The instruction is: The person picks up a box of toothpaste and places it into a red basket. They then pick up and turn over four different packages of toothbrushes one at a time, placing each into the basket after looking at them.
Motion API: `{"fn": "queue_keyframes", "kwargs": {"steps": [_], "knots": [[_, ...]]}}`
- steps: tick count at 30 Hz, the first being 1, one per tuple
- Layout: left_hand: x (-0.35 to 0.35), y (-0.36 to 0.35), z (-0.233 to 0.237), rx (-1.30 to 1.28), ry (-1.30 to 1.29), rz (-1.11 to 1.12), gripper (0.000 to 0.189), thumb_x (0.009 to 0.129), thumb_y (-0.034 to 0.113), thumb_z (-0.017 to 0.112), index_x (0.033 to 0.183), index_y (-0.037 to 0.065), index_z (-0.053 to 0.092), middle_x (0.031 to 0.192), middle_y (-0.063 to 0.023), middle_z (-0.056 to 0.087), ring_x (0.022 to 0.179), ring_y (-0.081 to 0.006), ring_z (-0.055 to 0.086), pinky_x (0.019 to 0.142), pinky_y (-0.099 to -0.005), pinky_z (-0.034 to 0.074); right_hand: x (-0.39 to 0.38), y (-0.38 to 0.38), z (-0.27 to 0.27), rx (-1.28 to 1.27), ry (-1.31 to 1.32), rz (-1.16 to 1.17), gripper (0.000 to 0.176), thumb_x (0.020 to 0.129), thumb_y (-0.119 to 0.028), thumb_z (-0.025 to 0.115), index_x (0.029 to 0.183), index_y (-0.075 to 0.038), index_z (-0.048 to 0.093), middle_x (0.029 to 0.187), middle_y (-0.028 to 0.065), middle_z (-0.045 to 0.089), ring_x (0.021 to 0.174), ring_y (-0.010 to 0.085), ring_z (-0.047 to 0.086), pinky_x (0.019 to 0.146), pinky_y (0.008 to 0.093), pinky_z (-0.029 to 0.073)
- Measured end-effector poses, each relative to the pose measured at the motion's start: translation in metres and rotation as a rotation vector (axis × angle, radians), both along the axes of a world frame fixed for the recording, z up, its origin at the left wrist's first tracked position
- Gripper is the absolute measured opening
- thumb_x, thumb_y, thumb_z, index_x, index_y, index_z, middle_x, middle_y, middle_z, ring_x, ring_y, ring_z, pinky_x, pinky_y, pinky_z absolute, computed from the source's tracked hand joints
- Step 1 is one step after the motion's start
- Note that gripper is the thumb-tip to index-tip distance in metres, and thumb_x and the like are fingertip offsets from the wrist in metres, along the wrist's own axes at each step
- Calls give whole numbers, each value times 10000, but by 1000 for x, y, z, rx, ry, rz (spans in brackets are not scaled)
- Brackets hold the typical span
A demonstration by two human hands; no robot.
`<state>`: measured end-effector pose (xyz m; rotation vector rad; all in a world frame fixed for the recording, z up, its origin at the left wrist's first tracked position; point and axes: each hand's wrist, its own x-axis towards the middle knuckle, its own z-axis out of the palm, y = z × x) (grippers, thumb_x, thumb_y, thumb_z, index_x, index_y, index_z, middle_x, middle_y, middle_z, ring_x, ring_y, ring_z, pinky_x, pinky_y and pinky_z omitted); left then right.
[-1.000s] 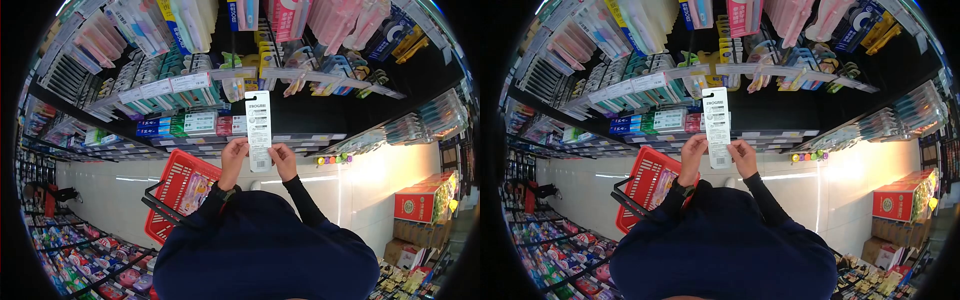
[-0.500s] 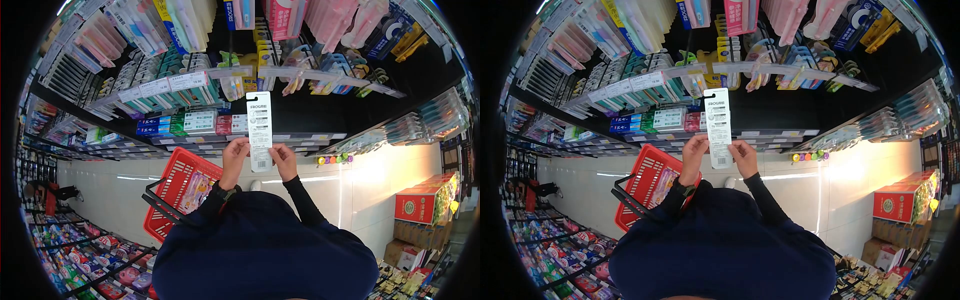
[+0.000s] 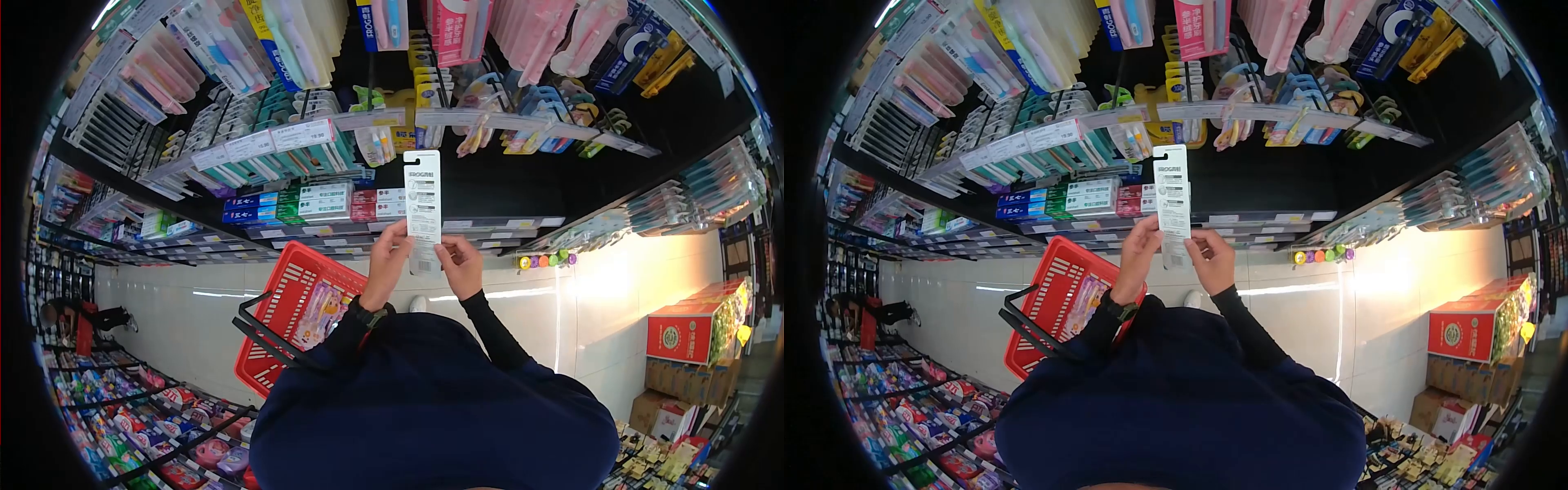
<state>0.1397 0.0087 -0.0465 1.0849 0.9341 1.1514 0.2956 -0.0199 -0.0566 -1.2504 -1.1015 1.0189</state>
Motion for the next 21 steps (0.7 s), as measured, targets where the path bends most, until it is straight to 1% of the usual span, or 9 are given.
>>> {"fn": "queue_keyframes", "kwargs": {"steps": [1, 3, 5, 6, 8, 11, 14, 18, 21], "knots": [[1, -1, 0, 54, 58, -60, 391, 930, 123, 511, 1286, -13, 423, 1187, -100, 520, 1011, -114, 505, 838, -257, 440, -2, -1, 6, -3, 0, -3, 151, 820, -47, 654, 964, -12, 625, 782, 26, 625, 637, 64, 572, 537, 199, 446], [7, -6, -6, 55, 82, -86, 456, 943, 155, 487, 1342, -6, 339, 1265, -104, 446, 1067, -130, 463, 872, -270, 419, -7, -5, 21, 237, -396, -35, 179, 774, -19, 676, 947, -23, 628, 770, 57, 596, 603, 117, 595, 524, 229, 463], [11, -8, -11, 64, 140, -146, 558, 980, 248, 407, 1431, 18, 171, 1409, -90, 281, 1179, -173, 383, 952, -298, 367, -16, -8, 25, 274, -406, -28, 193, 760, -9, 680, 945, -23, 628, 776, 68, 587, 603, 140, 601, 529, 245, 472], [13, -8, -7, 64, 140, -148, 558, 980, 248, 407, 1431, 18, 171, 1409, -90, 281, 1179, -173, 383, 952, -298, 367, -20, -10, 27, 316, -416, -20, 207, 745, 1, 683, 943, -23, 629, 782, 79, 578, 603, 163, 607, 534, 260, 480], [19, -9, 1, -59, 11, -123, 478, 1004, 290, 300, 1413, 46, 260, 1304, -116, 433, 1128, -176, 446, 909, -295, 407, -27, -14, 30, 316, -477, -7, 198, 749, 1, 678, 939, -24, 629, 797, 82, 584, 609, 175, 608, 540, 267, 484], [8, -2, -1, -150, -194, -254, 516, 1011, 373, 223, 1378, 22, 312, 1315, -110, 451, 1090, -185, 501, 927, -298, 421, -29, -15, 35, 313, -408, 50, 198, 756, -7, 676, 949, -28, 632, 802, 78, 581, 606, 165, 603, 546, 263, 481], [12, -2, 25, -191, -356, -188, 571, 1002, 425, 158, 1344, 16, 362, 1267, -130, 511, 1053, -195, 553, 913, -308, 451, -19, -10, 41, 261, -313, -71, 160, 766, -13, 673, 918, -27, 627, 824, 71, 592, 636, 141, 601, 545, 248, 468], [10, 2, 21, -212, -396, -226, 603, 992, 458, 160, 1352, 8, 338, 1293, -169, 489, 1124, -227, 534, 945, -333, 441, -3, 3, 26, 106, -203, -119, 150, 801, -35, 660, 927, -22, 580, 867, 54, 617, 696, 97, 585, 532, 220, 450], [6, 3, 12, -263, -300, -166, 542, 998, 429, 231, 1272, 7, 430, 1164, -127, 561, 997, -165, 582, 851, -296, 475, 3, 5, 16, -114, 282, 192, 160, 862, -87, 628, 989, -21, 558, 849, 15, 608, 705, 55, 558, 542, 203, 465]]}}
